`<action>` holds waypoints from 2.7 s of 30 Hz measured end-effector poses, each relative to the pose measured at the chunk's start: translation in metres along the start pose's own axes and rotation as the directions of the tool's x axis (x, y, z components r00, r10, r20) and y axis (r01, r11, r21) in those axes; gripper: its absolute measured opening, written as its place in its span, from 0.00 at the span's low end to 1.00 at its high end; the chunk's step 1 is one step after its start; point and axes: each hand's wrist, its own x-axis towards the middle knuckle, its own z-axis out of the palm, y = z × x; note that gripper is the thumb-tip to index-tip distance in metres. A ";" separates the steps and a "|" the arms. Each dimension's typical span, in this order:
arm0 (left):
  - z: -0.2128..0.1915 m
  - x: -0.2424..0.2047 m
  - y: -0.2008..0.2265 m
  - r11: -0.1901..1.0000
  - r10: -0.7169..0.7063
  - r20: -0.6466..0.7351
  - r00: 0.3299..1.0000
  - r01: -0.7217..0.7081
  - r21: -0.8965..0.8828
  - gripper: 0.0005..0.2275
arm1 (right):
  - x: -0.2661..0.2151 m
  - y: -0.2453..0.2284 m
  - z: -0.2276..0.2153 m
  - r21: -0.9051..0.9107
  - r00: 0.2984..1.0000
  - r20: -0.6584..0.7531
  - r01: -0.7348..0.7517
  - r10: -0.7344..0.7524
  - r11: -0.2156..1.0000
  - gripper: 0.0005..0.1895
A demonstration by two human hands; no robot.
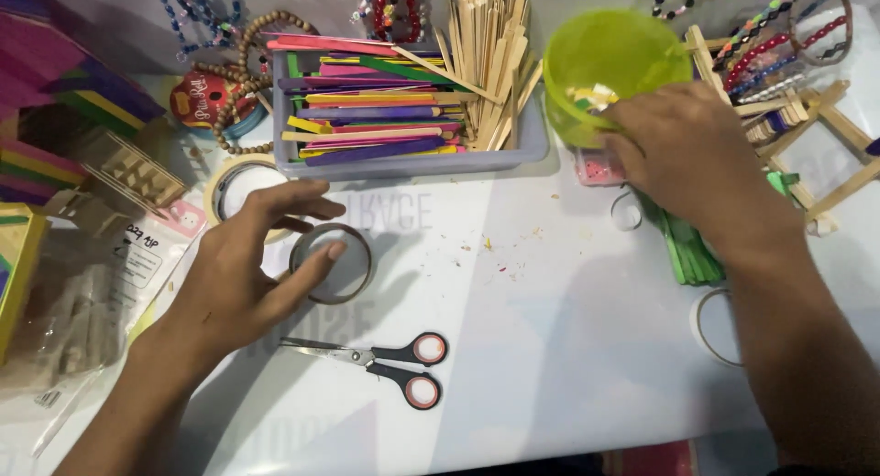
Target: A person is seen cutting popsicle sticks with scissors and sorting the pieces into a bowl as part of a handicraft project to assemble a wooden structure.
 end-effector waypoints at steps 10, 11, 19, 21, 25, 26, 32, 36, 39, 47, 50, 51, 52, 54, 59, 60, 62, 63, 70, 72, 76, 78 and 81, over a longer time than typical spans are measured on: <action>-0.008 -0.020 -0.010 0.993 0.010 -0.011 1.000 -0.009 0.120 0.18 | -0.022 -0.009 -0.006 0.170 0.996 -0.070 0.067 -0.055 0.983 0.18; -0.011 -0.023 -0.012 0.987 0.039 -0.035 0.999 -0.033 0.156 0.15 | -0.025 -0.013 -0.012 0.127 0.986 -0.151 0.083 -0.064 0.988 0.19; -0.032 -0.055 -0.043 0.802 -0.193 -0.055 0.980 0.190 0.567 0.05 | -0.068 -0.089 -0.071 0.438 0.963 -0.265 0.155 -0.037 0.885 0.10; -0.036 -0.054 -0.039 0.797 -0.247 -0.038 0.968 0.226 0.561 0.13 | -0.067 -0.103 -0.059 0.515 0.965 -0.249 0.202 -0.080 0.833 0.13; -0.031 -0.061 -0.029 0.698 -0.427 0.105 0.898 0.254 0.670 0.10 | -0.056 -0.141 -0.036 0.586 0.919 -0.290 0.392 -0.269 0.709 0.13; -0.027 -0.063 -0.028 0.644 -0.495 0.155 0.855 0.242 0.725 0.11 | -0.052 -0.155 -0.035 0.585 0.880 -0.340 0.475 -0.333 0.657 0.11; -0.013 -0.075 -0.038 0.735 -0.424 0.163 0.891 0.234 0.637 0.07 | -0.056 -0.209 -0.015 0.542 0.845 -0.247 0.527 -0.475 0.655 0.12; -0.012 -0.071 -0.032 0.815 -0.378 0.244 0.893 0.196 0.545 0.08 | -0.059 -0.179 -0.014 0.627 0.872 -0.241 0.475 -0.426 0.617 0.06; 0.007 -0.063 -0.028 0.873 -0.350 0.292 0.890 0.197 0.445 0.09 | -0.069 -0.150 -0.012 0.714 0.905 -0.171 0.386 -0.389 0.585 0.06; 0.080 -0.020 -0.020 0.840 0.109 0.302 0.947 -0.250 0.482 0.04 | -0.095 -0.105 0.007 0.334 0.730 0.676 -0.186 -0.098 0.924 0.18; 0.081 -0.012 -0.021 0.845 0.092 0.381 0.920 -0.275 0.459 0.07 | -0.075 -0.095 -0.020 0.185 0.489 0.872 -0.344 0.008 0.920 0.19; 0.079 -0.012 -0.023 0.844 0.097 0.383 0.919 -0.280 0.457 0.07 | -0.080 -0.085 -0.023 0.183 0.489 0.872 -0.349 0.012 0.919 0.19; 0.076 -0.012 -0.024 0.853 0.030 0.415 0.909 -0.240 0.463 0.04 | -0.084 -0.075 -0.026 0.228 0.479 0.878 -0.439 0.012 0.869 0.18; 0.070 -0.012 -0.025 0.860 -0.033 0.450 0.893 -0.203 0.467 0.04 | -0.093 -0.054 -0.025 0.266 0.467 0.884 -0.528 0.015 0.806 0.17; 0.064 0.002 -0.006 0.876 -0.101 0.456 0.884 -0.138 0.462 0.12 | -0.098 -0.015 -0.007 0.396 0.476 0.879 -0.758 0.024 0.518 0.28; 0.068 0.009 0.000 0.876 -0.101 0.458 0.883 -0.139 0.461 0.12 | -0.094 -0.017 -0.010 0.396 0.475 0.880 -0.759 0.024 0.516 0.28; 0.078 0.023 0.011 0.873 0.133 0.401 0.907 -0.299 0.386 0.16 | -0.087 -0.020 -0.017 0.639 0.710 0.704 -0.633 0.000 0.438 0.39; 0.087 0.018 0.005 0.872 0.134 0.401 0.906 -0.300 0.387 0.16 | -0.080 -0.026 -0.019 0.640 0.712 0.703 -0.632 0.000 0.438 0.39; 0.091 0.010 -0.010 0.855 0.035 0.546 0.837 -0.308 0.418 0.04 | -0.051 -0.068 0.006 0.754 0.922 0.368 -0.373 0.122 0.541 0.18; 0.080 0.014 -0.007 0.851 0.022 0.557 0.830 -0.308 0.425 0.03 | -0.051 -0.070 0.017 0.776 0.937 0.327 -0.340 0.122 0.530 0.17; 0.058 0.020 -0.008 0.863 0.032 0.472 0.881 -0.262 0.431 0.05 | -0.056 -0.057 0.005 0.676 0.909 0.386 -0.395 0.158 0.622 0.14; 0.046 0.022 -0.012 0.842 0.020 0.431 0.902 -0.247 0.479 0.05 | -0.050 -0.050 -0.019 0.533 0.747 0.615 -0.629 0.253 0.566 0.13; 0.036 0.020 -0.018 0.820 -0.251 0.472 0.845 -0.074 0.568 0.04 | -0.050 -0.044 -0.032 0.127 0.390 0.861 -0.786 0.326 0.605 0.29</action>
